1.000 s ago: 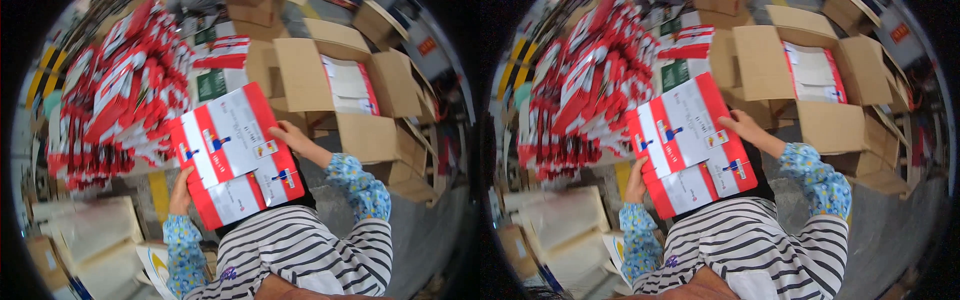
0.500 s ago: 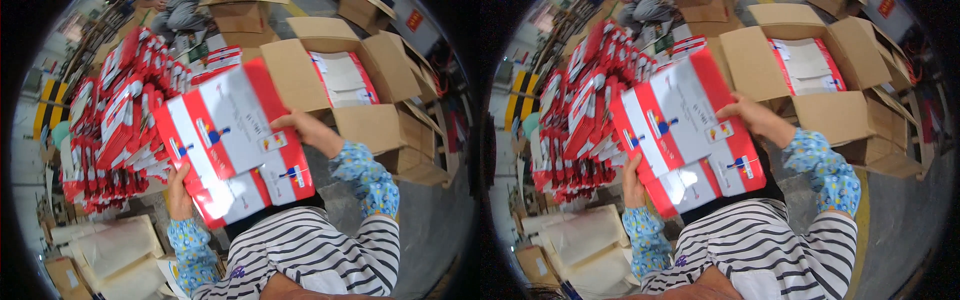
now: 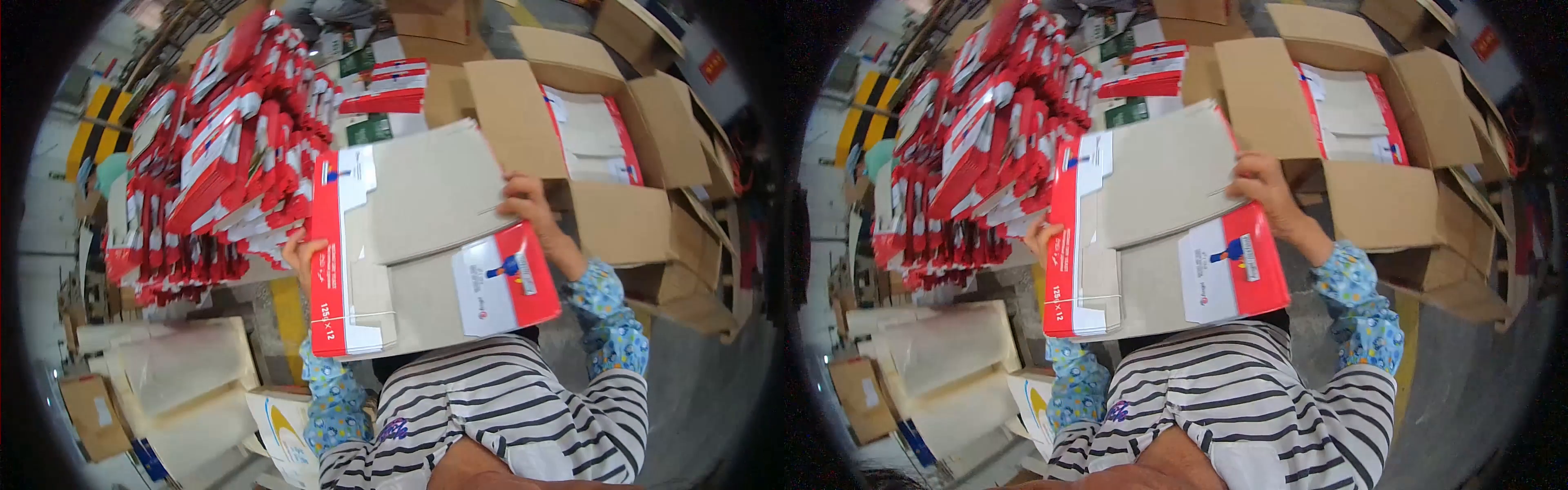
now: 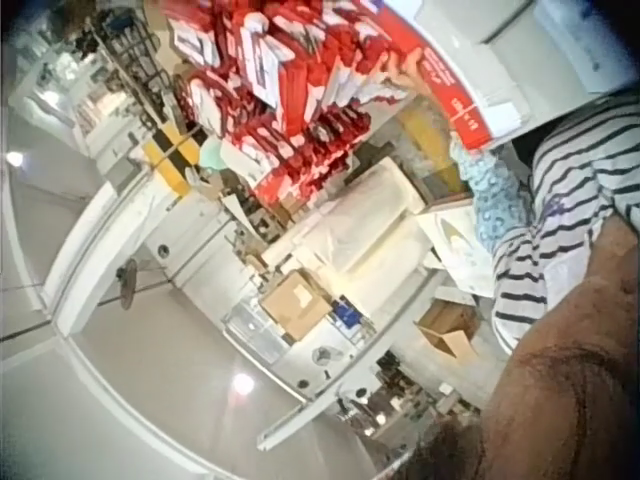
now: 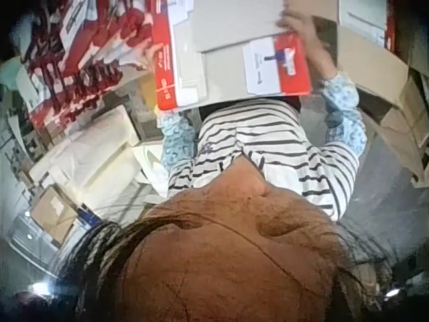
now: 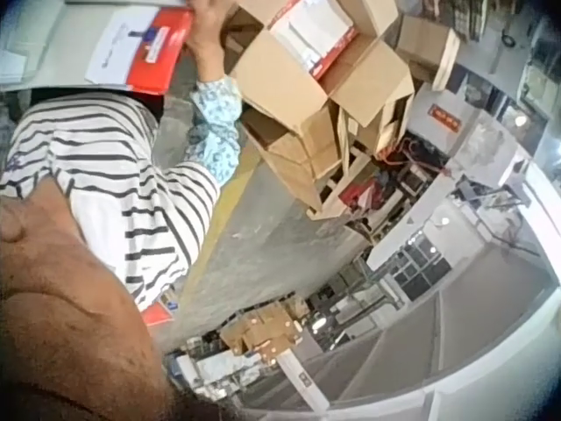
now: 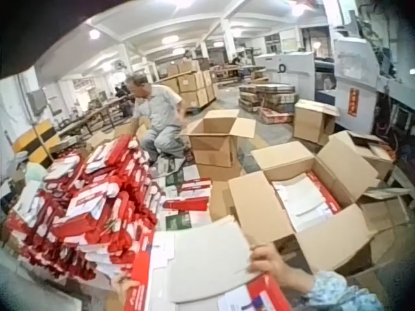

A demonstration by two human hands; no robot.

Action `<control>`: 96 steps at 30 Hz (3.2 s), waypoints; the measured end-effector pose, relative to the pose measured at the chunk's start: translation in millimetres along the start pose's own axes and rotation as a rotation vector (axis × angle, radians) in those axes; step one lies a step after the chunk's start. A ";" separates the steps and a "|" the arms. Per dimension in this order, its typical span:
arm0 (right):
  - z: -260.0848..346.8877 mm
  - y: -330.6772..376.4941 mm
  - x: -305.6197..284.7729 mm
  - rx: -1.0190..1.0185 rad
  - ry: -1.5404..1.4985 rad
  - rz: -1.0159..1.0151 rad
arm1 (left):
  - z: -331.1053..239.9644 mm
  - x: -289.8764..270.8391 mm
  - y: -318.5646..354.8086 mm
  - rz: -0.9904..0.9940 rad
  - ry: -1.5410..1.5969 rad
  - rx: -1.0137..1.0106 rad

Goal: Organizing, bundling with rubber bands, and packing red and white envelopes into cardboard shipping boxes.

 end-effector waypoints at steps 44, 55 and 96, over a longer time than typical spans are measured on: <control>-177.5 162.3 -224.3 0.592 -0.557 -1.693 | -402.7 573.0 -287.5 1.253 0.577 0.279; -205.0 189.5 -203.6 0.956 -0.784 -1.785 | -349.4 711.9 -191.9 1.515 0.287 0.380; -206.3 123.5 -200.7 1.307 0.859 0.054 | -317.9 664.4 -202.6 1.196 -0.116 0.660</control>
Point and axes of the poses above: each hand's wrist, its own y-axis away from the middle knuckle, its own x-axis out of the palm, z = x × y, the point moved 5 cm from there along -y, towards the middle knuckle, and after that the axes turned 12 degrees about -y, right-handed, at the moved point
